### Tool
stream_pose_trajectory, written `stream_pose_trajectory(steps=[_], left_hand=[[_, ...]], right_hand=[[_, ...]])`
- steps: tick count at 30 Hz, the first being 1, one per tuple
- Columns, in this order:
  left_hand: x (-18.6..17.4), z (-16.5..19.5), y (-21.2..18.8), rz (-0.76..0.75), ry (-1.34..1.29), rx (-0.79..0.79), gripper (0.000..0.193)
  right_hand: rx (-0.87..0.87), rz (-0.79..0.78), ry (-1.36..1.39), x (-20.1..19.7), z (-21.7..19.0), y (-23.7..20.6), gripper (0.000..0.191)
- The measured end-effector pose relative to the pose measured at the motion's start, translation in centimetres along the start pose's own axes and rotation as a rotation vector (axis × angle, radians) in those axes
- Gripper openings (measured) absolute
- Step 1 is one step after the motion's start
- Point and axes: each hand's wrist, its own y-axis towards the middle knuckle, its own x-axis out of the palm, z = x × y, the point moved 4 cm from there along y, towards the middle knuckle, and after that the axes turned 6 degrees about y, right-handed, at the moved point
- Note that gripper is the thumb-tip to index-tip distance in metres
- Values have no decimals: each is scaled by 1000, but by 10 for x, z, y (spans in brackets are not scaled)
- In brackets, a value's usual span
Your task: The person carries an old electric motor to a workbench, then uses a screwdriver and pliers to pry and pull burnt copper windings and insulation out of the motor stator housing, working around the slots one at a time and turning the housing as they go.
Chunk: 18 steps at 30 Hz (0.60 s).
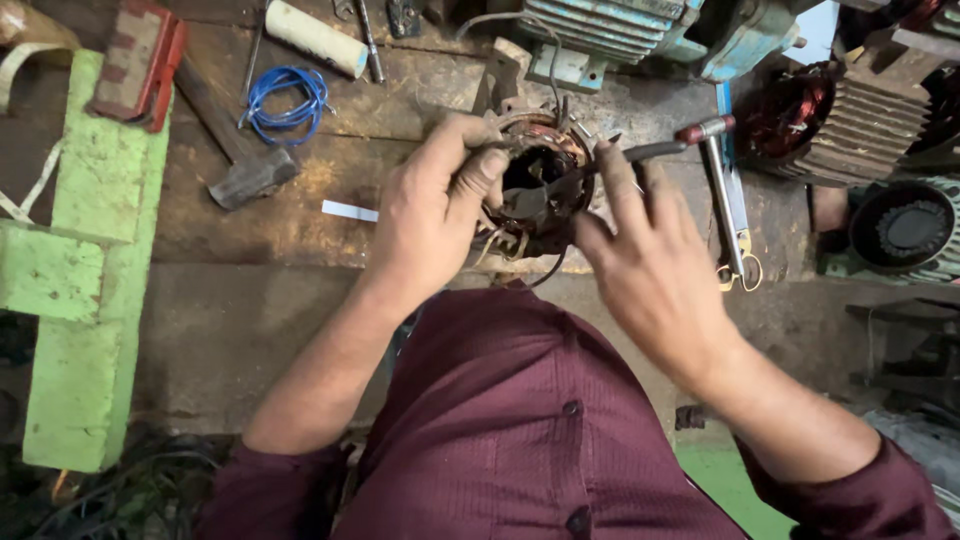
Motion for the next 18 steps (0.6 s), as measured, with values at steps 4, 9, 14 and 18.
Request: stream_pose_trajectory(steps=[4,9,14,18], left_hand=[[-1,6,1,-4,-7,58,20],[-2,2,-1,-23,-27,53,18],[4,-10,-5,-28,-98,-29,15],[8,9,2,122,-267,60,8]], right_hand=[[-65,-71,-160,-11,-18,2,24],[-73,-167,-290,-19,-22,7,22],[156,-242,188,-5,-2,8,27],[318,-95,501,8,15,-26,36]])
